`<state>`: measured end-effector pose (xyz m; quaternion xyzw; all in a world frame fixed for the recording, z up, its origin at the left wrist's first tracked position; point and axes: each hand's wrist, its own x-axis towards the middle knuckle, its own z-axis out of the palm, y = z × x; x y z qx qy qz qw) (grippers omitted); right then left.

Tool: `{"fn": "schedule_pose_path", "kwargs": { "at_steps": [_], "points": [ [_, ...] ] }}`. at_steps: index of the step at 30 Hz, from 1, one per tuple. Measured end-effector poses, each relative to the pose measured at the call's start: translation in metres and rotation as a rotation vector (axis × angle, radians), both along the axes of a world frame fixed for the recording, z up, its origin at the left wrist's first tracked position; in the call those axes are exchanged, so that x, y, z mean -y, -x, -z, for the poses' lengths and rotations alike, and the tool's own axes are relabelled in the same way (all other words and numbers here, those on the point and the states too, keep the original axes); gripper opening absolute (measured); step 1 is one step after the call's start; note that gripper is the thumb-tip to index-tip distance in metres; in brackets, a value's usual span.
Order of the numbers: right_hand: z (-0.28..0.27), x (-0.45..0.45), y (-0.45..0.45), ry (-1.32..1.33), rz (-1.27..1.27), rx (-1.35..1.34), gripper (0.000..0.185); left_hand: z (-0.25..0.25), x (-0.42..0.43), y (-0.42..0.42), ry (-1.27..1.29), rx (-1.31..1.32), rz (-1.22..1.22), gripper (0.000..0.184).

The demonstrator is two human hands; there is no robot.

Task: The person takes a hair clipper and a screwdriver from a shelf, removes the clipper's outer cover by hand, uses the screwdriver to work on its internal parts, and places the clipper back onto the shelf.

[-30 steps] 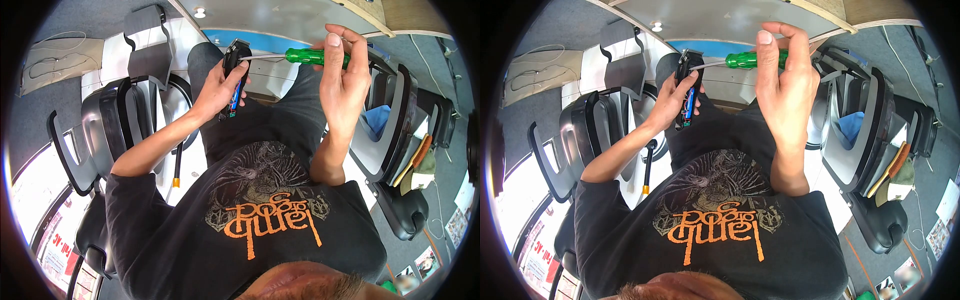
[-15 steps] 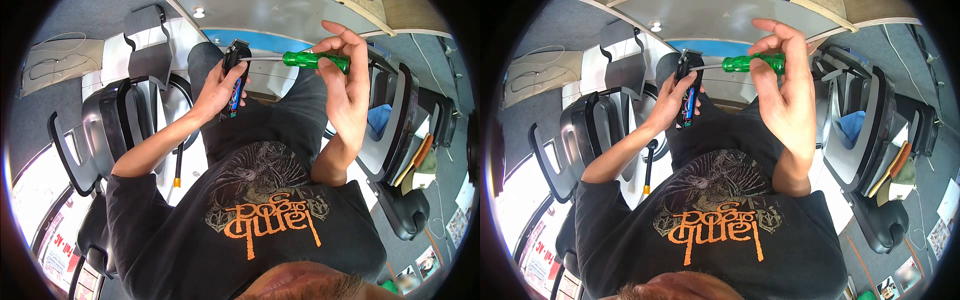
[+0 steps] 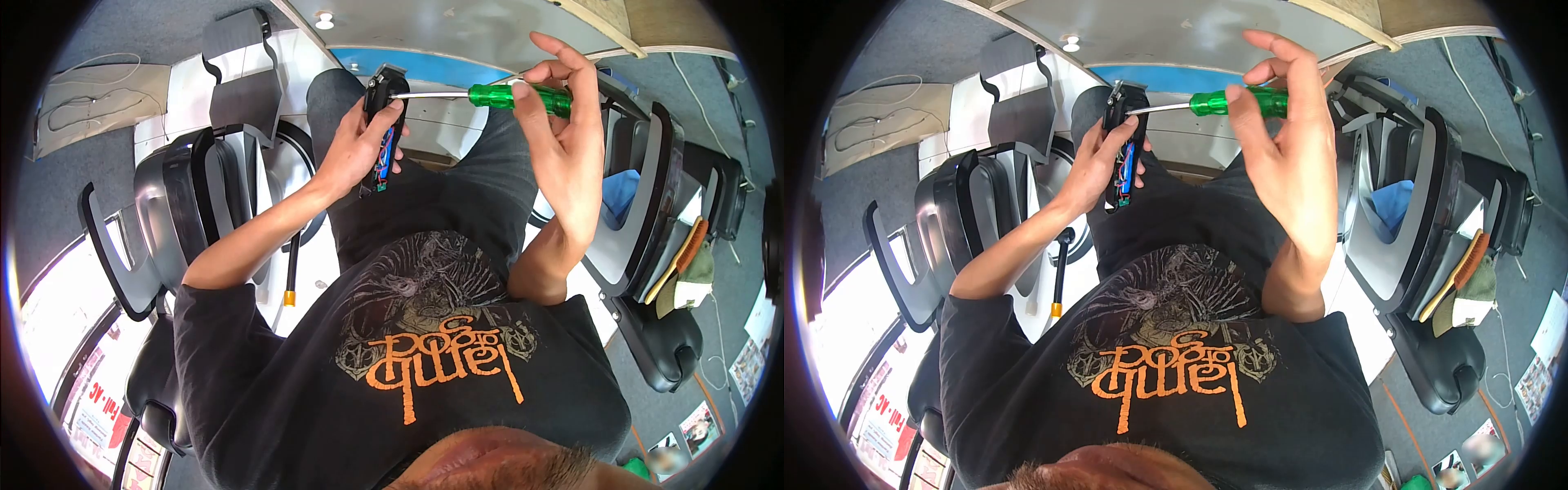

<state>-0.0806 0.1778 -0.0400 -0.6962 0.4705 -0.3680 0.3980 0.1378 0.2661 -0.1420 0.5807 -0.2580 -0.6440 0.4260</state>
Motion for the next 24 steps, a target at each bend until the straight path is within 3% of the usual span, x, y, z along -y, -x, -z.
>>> {"fn": "schedule_pose_path", "kwargs": {
  "at_steps": [8, 11, 14, 20, 24],
  "points": [
    [0.007, 0.0, -0.002, 0.126, -0.071, 0.043, 0.046, 0.001, 0.001, -0.001, 0.0, -0.005, -0.007, 0.041],
    [-0.003, -0.001, -0.007, -0.066, 0.06, -0.035, 0.044, 0.002, 0.0, -0.001, 0.002, -0.014, -0.009, 0.041],
    [0.0, 0.001, -0.004, -0.061, 0.076, -0.03, 0.043, 0.003, 0.001, -0.001, 0.003, -0.017, -0.012, 0.04],
    [0.012, 0.003, 0.0, 0.213, -0.044, 0.029, 0.042, 0.0, 0.001, -0.001, -0.003, -0.026, -0.011, 0.039],
    [0.005, -0.001, -0.006, 0.08, 0.023, 0.013, 0.035, 0.002, 0.001, -0.001, -0.012, -0.021, -0.015, 0.039]
  ]
}}
